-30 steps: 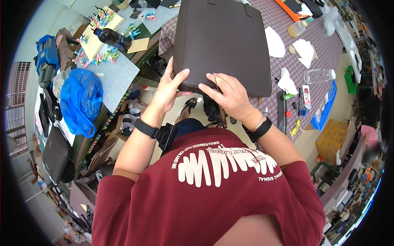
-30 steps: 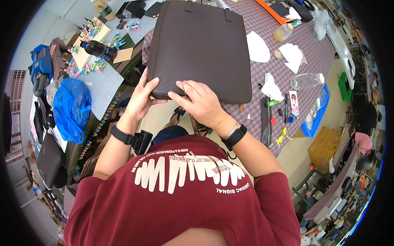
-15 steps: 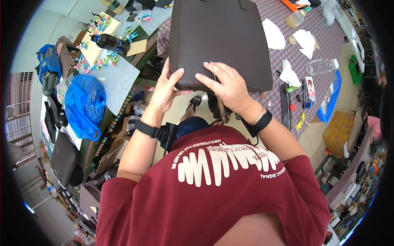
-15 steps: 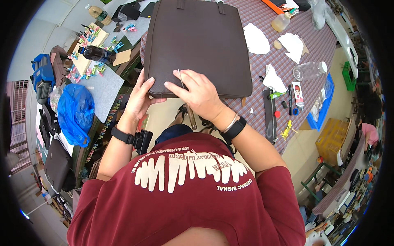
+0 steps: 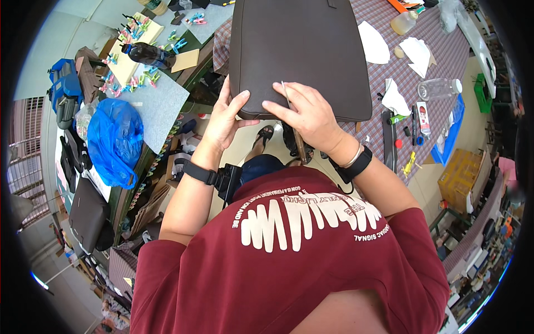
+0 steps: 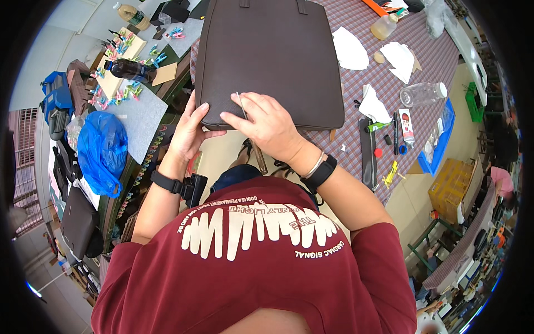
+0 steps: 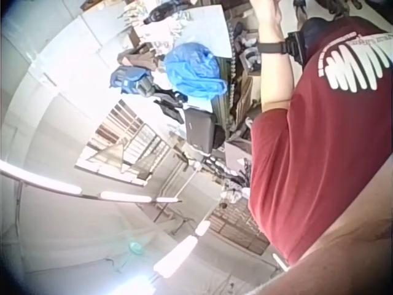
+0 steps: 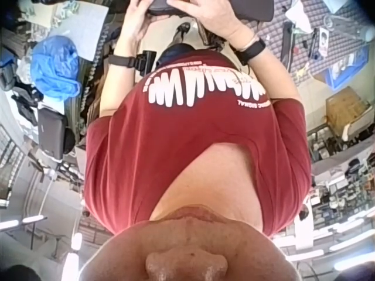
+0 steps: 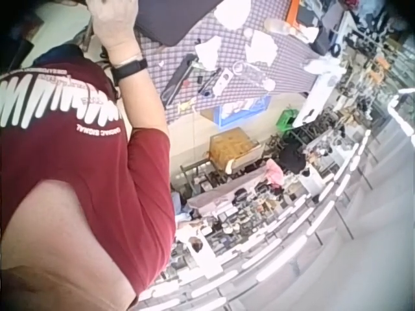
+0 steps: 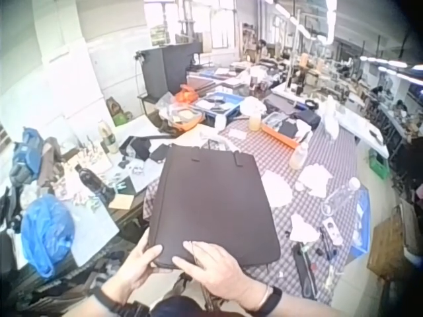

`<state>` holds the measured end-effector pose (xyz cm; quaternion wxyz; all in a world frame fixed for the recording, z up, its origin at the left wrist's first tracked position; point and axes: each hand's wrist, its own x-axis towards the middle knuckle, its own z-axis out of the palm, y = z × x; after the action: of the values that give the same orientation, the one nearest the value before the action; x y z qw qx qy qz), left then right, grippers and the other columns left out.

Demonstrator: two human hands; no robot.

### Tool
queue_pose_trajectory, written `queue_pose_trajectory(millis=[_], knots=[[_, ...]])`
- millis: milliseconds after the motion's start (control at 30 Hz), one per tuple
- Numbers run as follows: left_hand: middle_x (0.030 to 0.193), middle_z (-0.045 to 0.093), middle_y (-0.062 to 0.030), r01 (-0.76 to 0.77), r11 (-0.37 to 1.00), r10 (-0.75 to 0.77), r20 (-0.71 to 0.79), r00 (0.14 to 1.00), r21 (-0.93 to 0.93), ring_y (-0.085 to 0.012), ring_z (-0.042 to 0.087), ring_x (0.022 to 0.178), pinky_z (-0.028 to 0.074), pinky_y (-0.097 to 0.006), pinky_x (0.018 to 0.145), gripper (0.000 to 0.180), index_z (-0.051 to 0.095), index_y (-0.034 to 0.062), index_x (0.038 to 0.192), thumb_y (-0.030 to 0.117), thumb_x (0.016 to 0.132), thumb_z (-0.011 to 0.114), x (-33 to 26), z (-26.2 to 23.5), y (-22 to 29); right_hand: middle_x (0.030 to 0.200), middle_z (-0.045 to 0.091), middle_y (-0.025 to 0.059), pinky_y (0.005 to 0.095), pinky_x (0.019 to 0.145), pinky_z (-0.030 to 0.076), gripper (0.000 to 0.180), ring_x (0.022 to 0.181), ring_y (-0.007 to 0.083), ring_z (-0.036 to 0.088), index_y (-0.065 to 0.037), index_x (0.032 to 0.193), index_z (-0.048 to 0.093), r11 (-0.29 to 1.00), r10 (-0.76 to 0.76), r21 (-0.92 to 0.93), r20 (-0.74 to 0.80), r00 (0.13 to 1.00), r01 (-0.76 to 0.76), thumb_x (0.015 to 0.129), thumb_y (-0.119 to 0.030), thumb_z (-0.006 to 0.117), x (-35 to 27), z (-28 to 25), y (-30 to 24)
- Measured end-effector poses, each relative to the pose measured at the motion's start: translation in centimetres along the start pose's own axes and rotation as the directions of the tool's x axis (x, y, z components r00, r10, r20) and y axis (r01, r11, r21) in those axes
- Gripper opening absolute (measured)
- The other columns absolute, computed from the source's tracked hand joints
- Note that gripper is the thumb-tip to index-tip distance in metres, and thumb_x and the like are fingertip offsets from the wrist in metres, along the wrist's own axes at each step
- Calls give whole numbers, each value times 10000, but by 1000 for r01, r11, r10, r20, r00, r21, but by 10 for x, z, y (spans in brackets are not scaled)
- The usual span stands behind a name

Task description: Applying edge paint or adhesive to the corners and edges of a leather bag using a small brush or applicator.

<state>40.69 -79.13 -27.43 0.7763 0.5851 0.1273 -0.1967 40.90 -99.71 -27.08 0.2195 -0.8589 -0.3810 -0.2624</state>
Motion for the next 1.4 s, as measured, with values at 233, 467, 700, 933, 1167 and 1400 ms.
queue_pose_trajectory(millis=[233,467,700,933,1167,1400], knots=[[1337,343,-122,7,997,-4,43,999,-79,-261,493,1105,549,-402,722,746,128,176,1424,218,841,592,5,-12,-8,1045,585,96,359,825,468,267,965,244,549,-107,945,633,986,16,165,27,999,-20,684,-116,577,-9,3,-2],[1339,340,-129,16,988,-5,75,997,-151,-270,476,1129,533,-431,765,740,95,180,1426,203,854,563,12,-26,-24,1126,556,130,395,885,429,312,1059,269,520,-131,1035,605,997,-39,72,104,994,32,730,-153,541,-6,21,-14],[1329,348,-136,40,983,-23,100,995,-177,-281,475,1132,530,-444,775,723,102,182,1423,196,856,551,13,-29,-27,1133,551,121,385,893,428,271,1076,263,509,-121,986,616,997,-38,71,117,992,30,734,-169,528,-3,23,-13],[1332,346,-137,51,983,-34,93,995,-176,-282,475,1131,530,-454,781,720,103,186,1423,182,856,547,15,-32,-27,1159,535,124,399,912,410,304,1104,268,489,-134,1036,601,999,5,38,159,987,-11,747,-168,518,2,23,-7],[1319,380,-126,31,990,-21,70,997,-139,-271,480,1133,503,-461,816,662,143,186,1418,208,870,515,13,-28,-26,1162,532,115,394,924,404,301,1104,266,490,-140,1024,604,999,13,47,202,979,-23,736,-172,523,1,15,-2],[1339,350,-114,32,986,-22,64,998,-162,-265,487,1112,535,-428,754,738,107,180,1426,177,847,565,13,-28,-23,1181,525,114,405,903,413,330,1106,261,496,-145,1069,589,997,-69,58,223,972,57,749,-162,510,-7,10,1]])
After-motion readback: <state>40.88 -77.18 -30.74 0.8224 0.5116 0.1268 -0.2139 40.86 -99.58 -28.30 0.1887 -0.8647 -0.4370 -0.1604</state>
